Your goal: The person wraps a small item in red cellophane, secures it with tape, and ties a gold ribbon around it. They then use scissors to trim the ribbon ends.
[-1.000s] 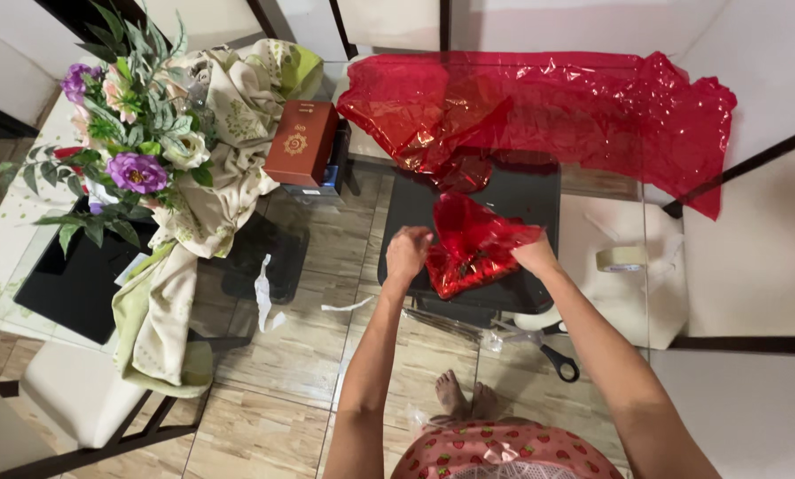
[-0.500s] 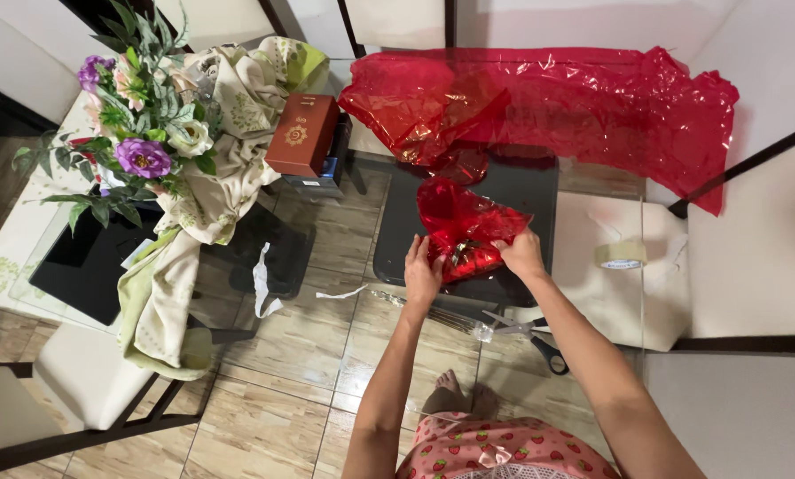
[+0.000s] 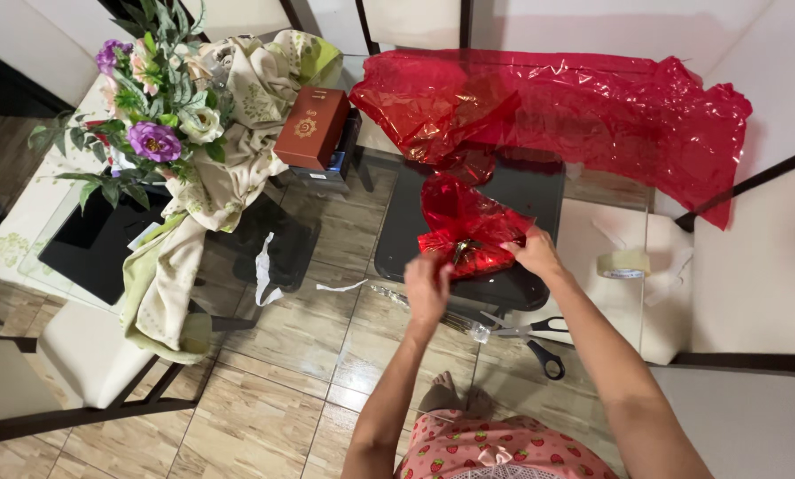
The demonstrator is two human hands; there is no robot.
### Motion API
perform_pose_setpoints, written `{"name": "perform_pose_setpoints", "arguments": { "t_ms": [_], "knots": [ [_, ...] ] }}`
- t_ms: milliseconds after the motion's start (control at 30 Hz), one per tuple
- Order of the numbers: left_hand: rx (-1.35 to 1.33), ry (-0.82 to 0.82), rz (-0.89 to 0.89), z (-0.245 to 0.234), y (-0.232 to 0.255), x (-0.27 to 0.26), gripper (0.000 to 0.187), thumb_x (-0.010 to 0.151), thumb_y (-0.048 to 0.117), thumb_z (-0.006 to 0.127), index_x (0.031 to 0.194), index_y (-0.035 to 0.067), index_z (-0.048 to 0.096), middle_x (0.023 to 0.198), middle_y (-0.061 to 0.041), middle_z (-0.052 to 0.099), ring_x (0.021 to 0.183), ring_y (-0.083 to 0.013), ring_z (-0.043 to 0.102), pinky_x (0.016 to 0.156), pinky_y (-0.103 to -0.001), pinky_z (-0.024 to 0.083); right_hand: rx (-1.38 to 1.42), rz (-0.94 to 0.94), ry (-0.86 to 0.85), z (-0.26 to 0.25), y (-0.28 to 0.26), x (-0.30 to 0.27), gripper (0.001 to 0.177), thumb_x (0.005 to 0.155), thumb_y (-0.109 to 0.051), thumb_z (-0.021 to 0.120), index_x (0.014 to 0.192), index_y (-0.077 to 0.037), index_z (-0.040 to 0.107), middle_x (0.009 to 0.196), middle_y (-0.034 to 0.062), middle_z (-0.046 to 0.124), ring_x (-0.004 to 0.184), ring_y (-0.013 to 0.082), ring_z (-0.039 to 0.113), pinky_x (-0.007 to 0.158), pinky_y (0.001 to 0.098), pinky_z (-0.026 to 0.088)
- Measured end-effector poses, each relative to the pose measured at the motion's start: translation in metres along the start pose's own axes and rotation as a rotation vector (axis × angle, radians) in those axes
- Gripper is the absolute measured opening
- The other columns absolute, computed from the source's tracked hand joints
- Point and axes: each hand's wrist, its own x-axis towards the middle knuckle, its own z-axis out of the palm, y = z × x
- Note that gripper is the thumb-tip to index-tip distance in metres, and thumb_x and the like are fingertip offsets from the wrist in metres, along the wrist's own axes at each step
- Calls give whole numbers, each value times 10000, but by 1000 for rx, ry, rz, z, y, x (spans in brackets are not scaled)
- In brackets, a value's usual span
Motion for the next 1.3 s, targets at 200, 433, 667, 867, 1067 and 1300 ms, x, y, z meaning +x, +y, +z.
{"name": "perform_pose_setpoints", "arguments": {
  "t_ms": [200,433,667,867,1067,1300],
  "knots": [
    [6,-166,391,49,49,-3,435,878,32,667,1311,27,626,1346,-153,631,1225,-337,617,1074,-418,490,-41,-63,70,5,18,15,544,738,-85,820,1257,-58,660,1087,209,723,1044,409,681,884,461,546],
    [552,-379,367,122,53,23,635,852,91,613,1444,-86,468,1373,-253,595,1219,-371,589,1065,-410,459,-61,-144,121,12,46,16,281,833,-48,706,1114,-58,707,1039,208,716,977,426,684,826,479,559],
    [514,-388,312,149,17,11,339,877,113,615,1194,-7,625,1146,-207,698,1146,-348,640,1080,-474,463,-111,-45,166,14,35,-1,145,854,-108,752,990,-62,736,976,176,720,901,384,699,795,457,566],
    [460,-468,292,143,12,11,313,893,86,614,1194,10,649,1131,-195,696,1121,-345,642,1042,-456,478,12,-198,166,-6,7,0,313,802,-99,715,1114,-81,697,1089,174,702,924,362,694,770,423,555],
    [535,-341,340,148,21,25,398,782,108,654,1165,4,652,1156,-194,688,1125,-339,640,1035,-471,468,-109,-147,-46,-7,-3,20,353,902,-189,656,1245,-114,687,1192,224,690,1092,417,641,879,450,536],
    [473,-370,295,153,22,28,317,843,78,648,1152,6,666,1164,-188,689,1126,-342,646,1018,-467,481,-195,-85,-66,-7,4,23,247,949,-226,620,1138,-122,739,1082,180,737,1055,396,678,853,441,571]
  ]
}}
